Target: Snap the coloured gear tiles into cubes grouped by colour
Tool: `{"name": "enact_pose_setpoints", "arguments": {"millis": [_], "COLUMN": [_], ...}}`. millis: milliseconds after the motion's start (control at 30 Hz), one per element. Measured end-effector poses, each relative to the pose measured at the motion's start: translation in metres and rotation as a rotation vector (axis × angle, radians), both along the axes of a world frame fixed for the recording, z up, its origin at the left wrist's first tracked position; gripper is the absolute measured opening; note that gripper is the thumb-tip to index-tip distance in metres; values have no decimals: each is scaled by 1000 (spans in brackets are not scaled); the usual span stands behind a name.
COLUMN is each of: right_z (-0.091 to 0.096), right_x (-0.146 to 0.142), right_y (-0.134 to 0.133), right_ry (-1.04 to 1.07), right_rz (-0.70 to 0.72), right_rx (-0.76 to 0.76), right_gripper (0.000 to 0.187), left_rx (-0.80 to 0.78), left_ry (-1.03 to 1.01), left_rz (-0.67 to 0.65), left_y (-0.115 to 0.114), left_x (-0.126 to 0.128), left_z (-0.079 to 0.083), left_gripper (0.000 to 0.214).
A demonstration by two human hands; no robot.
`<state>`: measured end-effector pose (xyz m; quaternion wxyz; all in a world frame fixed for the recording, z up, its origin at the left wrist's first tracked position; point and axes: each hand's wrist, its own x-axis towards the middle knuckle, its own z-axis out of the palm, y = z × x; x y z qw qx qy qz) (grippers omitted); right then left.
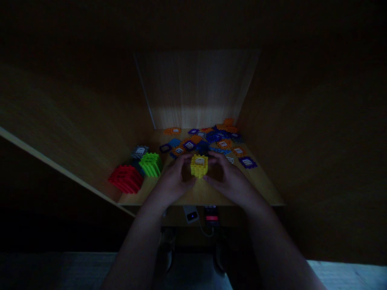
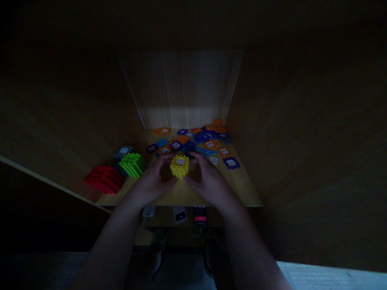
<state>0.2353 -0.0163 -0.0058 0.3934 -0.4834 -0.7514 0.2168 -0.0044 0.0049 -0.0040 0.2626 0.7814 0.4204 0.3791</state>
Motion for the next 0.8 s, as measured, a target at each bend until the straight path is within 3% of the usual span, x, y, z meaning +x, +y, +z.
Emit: {"name": "enact_pose_setpoints", "arguments": {"millis": [800], "right_z": [2], "right_x": [-1], "right_y": [-2], "right_ry": [-2], "right_rz": [4], "right_rx": [0], "right_gripper": [74], "left_rx": [8], "left_ry": [5], "left_rz": [-9], "left_y": [-1], "left_x": [1], "left_z": [0], "left_gripper": [67]}}
